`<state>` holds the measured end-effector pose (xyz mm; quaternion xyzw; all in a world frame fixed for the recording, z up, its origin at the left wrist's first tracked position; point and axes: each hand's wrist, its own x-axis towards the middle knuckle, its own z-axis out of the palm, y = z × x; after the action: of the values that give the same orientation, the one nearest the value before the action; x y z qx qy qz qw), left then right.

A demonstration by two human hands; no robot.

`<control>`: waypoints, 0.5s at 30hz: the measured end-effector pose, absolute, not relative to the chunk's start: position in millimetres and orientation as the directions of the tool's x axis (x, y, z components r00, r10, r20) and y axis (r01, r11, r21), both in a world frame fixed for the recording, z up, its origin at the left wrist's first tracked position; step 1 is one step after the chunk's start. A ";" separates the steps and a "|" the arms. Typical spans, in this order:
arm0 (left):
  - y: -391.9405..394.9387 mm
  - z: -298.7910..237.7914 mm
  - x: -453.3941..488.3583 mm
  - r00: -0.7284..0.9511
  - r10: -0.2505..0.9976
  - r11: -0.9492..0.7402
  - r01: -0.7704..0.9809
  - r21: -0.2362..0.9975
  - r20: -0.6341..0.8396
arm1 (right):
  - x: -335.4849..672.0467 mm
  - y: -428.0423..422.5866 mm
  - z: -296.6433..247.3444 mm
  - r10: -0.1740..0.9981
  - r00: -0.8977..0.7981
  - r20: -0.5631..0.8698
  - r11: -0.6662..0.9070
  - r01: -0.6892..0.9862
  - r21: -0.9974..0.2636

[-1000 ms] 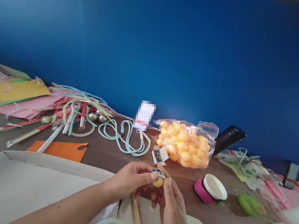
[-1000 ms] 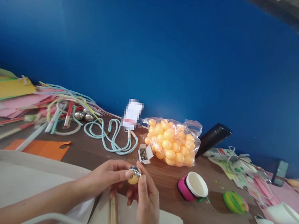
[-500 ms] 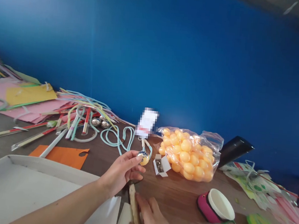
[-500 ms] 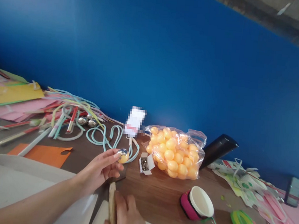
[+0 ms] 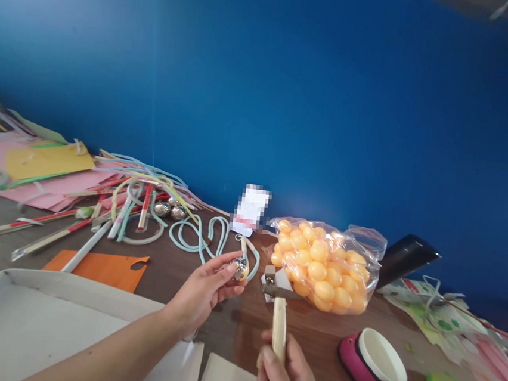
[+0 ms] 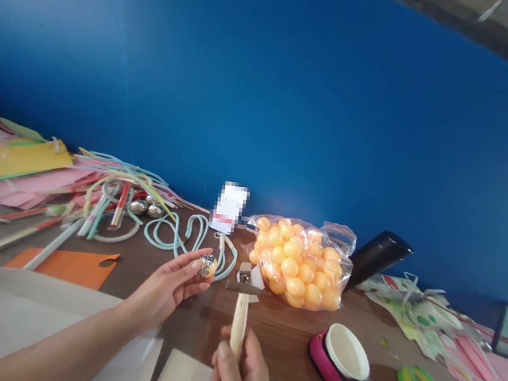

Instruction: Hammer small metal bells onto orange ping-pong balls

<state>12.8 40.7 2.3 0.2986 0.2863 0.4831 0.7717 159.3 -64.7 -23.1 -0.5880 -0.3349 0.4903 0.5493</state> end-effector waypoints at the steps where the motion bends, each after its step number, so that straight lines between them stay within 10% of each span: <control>1: 40.8 1.2 13.0 0.382 0.912 0.358 -0.559 0.748 -0.151 | 158.3 -65.5 -20.0 0.934 0.312 -0.171 -0.122 -0.170 -0.978; 15: 37.6 0.8 15.4 0.413 0.895 0.355 -0.438 0.826 -0.166 | 150.8 -74.8 -8.6 0.934 0.328 -0.144 -0.086 -0.184 -0.979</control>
<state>15.4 37.6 0.8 0.3605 0.3173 0.4388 0.7594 150.8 -74.8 -8.6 -0.5636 -0.3325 0.4749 0.5884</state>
